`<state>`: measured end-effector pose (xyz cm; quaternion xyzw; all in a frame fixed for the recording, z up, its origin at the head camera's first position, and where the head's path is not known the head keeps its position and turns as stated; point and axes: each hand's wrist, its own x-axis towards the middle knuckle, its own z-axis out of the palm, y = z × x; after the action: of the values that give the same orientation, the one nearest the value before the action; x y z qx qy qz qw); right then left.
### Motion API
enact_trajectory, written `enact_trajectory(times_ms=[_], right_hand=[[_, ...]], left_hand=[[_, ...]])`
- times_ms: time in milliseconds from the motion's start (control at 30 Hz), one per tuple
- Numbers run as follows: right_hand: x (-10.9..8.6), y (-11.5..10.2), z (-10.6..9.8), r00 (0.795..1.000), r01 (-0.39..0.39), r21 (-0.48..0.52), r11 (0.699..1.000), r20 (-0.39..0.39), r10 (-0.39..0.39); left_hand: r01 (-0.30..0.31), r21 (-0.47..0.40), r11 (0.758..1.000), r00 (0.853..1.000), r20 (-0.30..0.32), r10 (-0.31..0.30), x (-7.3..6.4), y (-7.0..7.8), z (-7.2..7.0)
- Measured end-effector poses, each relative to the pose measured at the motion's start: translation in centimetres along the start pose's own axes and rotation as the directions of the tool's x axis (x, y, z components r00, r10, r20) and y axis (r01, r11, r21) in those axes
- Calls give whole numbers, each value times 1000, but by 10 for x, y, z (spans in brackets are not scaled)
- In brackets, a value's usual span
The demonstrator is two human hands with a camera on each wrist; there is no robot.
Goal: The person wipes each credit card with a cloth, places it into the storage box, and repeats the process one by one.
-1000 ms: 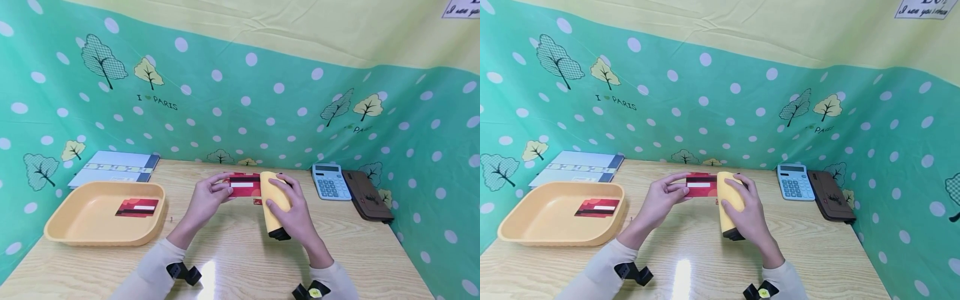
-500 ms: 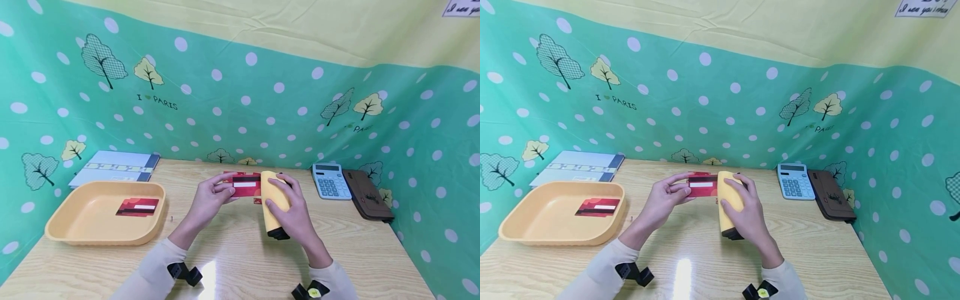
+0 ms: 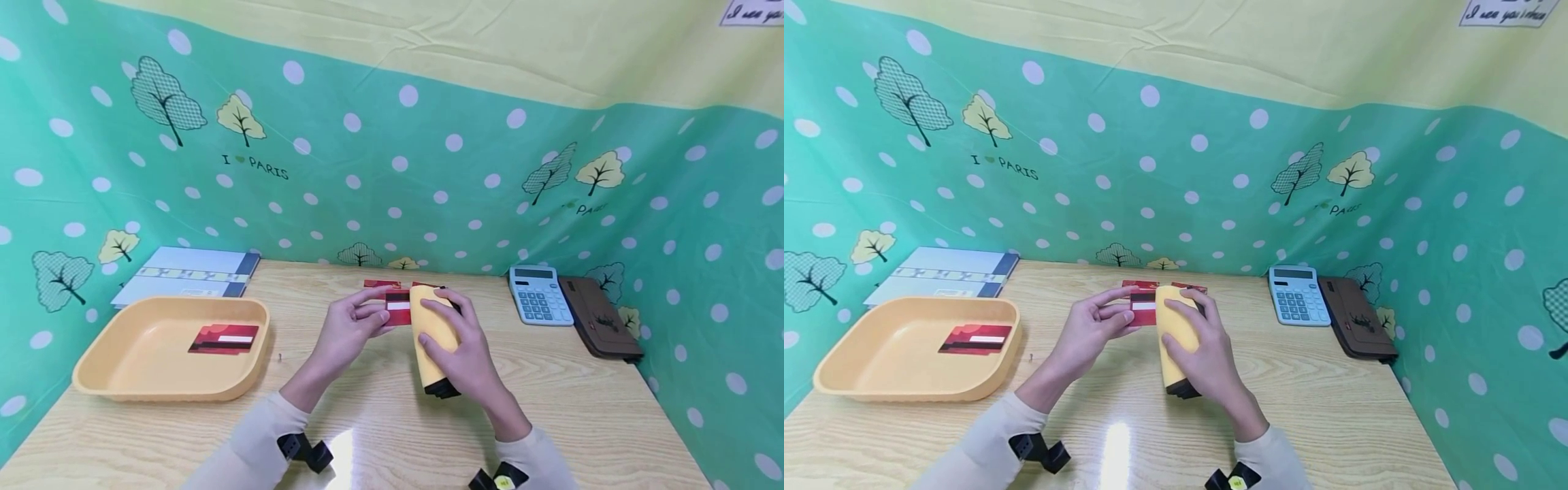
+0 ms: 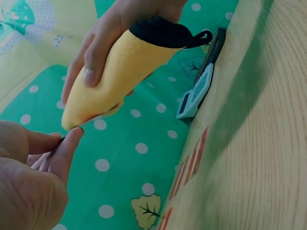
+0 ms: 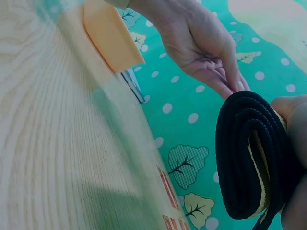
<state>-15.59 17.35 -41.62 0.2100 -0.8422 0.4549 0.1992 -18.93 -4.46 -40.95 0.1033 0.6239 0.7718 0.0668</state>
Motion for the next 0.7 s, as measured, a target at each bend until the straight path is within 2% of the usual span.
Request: enact_trajectory(times_ms=[333, 500, 700], right_hand=[[-4, -9, 10, 999, 6, 40, 999, 51, -8], [-6, -11, 14, 998, 14, 72, 997, 60, -18], [-6, -11, 14, 998, 36, 52, 998, 43, -39]], left_hand=[[24, 15, 1000, 999, 20, -25, -3, -3, 5], [12, 33, 999, 999, 34, -13, -4, -4, 6], [-3, 43, 999, 999, 50, 1, -3, -2, 5]])
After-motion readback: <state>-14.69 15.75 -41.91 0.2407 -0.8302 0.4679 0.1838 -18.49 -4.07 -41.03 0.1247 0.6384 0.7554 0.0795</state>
